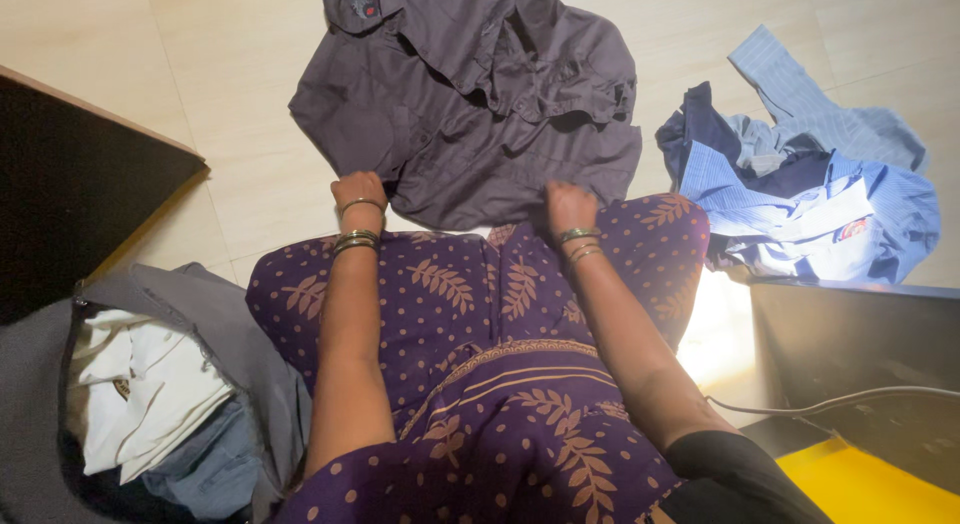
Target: The person folds a white shirt and a dark gray shirt on the floor. They smooth the fabric, fold the sleeves and body, and place the folded white shirt into a gray bag. They then button and fold the dark gray shirt.
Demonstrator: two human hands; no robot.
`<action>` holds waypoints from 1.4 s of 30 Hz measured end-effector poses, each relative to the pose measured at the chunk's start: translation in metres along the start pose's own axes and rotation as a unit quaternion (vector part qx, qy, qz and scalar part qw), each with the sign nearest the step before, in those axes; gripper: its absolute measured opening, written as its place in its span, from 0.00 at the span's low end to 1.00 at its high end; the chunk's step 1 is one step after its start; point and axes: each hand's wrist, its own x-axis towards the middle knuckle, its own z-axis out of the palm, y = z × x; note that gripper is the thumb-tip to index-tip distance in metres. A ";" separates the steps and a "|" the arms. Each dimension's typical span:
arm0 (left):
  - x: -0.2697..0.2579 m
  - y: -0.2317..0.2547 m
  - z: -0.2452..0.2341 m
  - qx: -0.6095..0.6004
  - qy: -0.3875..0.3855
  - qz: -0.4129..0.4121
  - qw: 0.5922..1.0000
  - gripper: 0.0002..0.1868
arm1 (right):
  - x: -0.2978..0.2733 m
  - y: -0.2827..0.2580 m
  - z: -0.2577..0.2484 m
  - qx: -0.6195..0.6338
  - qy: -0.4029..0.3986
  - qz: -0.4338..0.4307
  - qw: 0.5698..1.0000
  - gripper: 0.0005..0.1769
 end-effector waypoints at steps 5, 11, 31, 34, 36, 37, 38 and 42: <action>-0.025 0.002 -0.030 -0.079 -0.156 -0.030 0.984 0.20 | 0.000 0.079 -0.029 0.028 0.184 0.070 0.980 0.13; -0.037 0.003 -0.036 -0.167 -0.150 -0.073 0.972 0.21 | -0.017 0.112 -0.057 0.080 0.229 0.160 0.957 0.16; -0.039 -0.032 -0.032 -0.859 0.120 -0.321 0.381 0.34 | -0.041 0.099 -0.111 0.166 0.096 0.007 0.981 0.25; -0.041 -0.033 -0.034 -0.852 0.118 -0.326 0.392 0.36 | -0.029 0.086 -0.101 0.127 0.036 0.025 0.991 0.26; -0.040 -0.032 -0.029 -0.843 0.109 -0.332 0.409 0.37 | -0.017 0.077 -0.091 0.120 0.026 0.038 0.992 0.26; -0.038 -0.033 -0.026 -0.834 0.102 -0.335 0.426 0.37 | -0.014 0.071 -0.083 0.085 0.102 0.000 0.991 0.29; -0.037 -0.033 -0.023 -0.825 0.095 -0.337 0.443 0.37 | -0.010 0.065 -0.075 0.049 0.177 -0.038 0.982 0.33; -0.032 -0.037 -0.010 -0.823 0.088 -0.336 0.450 0.35 | 0.013 0.054 -0.039 -0.062 0.259 -0.055 0.962 0.25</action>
